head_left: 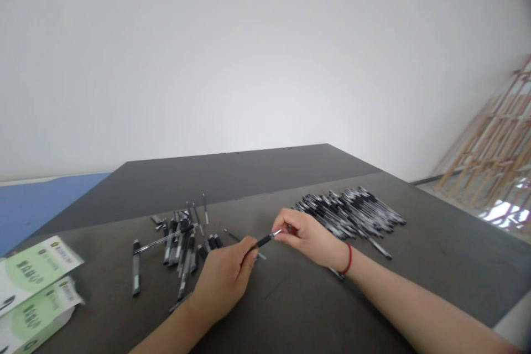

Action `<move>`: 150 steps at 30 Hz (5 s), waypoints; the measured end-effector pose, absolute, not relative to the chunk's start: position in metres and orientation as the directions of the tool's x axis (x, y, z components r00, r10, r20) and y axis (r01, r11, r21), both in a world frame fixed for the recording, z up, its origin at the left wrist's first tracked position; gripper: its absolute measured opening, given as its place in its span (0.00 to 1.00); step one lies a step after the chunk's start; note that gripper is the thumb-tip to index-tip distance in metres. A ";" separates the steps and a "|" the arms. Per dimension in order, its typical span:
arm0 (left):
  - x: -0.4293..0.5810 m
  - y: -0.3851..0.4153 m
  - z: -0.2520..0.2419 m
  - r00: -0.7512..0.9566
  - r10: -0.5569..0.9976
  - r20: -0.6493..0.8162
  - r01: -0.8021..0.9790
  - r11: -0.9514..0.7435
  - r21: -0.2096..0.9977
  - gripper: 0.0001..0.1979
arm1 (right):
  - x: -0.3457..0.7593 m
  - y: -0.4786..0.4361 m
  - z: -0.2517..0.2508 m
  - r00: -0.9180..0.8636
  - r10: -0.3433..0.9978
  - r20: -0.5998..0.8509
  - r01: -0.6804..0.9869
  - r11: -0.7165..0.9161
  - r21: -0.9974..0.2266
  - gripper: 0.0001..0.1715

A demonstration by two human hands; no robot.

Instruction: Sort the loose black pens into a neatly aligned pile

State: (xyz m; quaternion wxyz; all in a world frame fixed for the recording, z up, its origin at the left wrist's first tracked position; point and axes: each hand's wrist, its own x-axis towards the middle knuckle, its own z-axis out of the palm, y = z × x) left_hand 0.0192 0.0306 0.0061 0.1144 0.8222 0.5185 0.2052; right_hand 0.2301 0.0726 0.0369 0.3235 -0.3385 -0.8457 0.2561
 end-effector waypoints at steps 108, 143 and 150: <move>0.017 0.038 0.008 0.282 0.887 0.365 0.753 -0.441 0.489 0.08 | 0.249 0.085 0.041 -0.547 0.795 0.264 0.500 0.563 -0.658 0.05; 0.014 0.034 0.001 0.132 0.872 0.471 0.568 -0.456 0.685 0.13 | 0.245 0.092 0.034 -0.286 0.950 0.127 0.045 0.145 -0.988 0.09; 0.014 0.037 -0.003 0.206 0.856 0.474 0.600 -0.493 0.630 0.13 | 0.232 0.078 0.017 -0.530 0.834 0.152 0.748 0.545 -0.380 0.17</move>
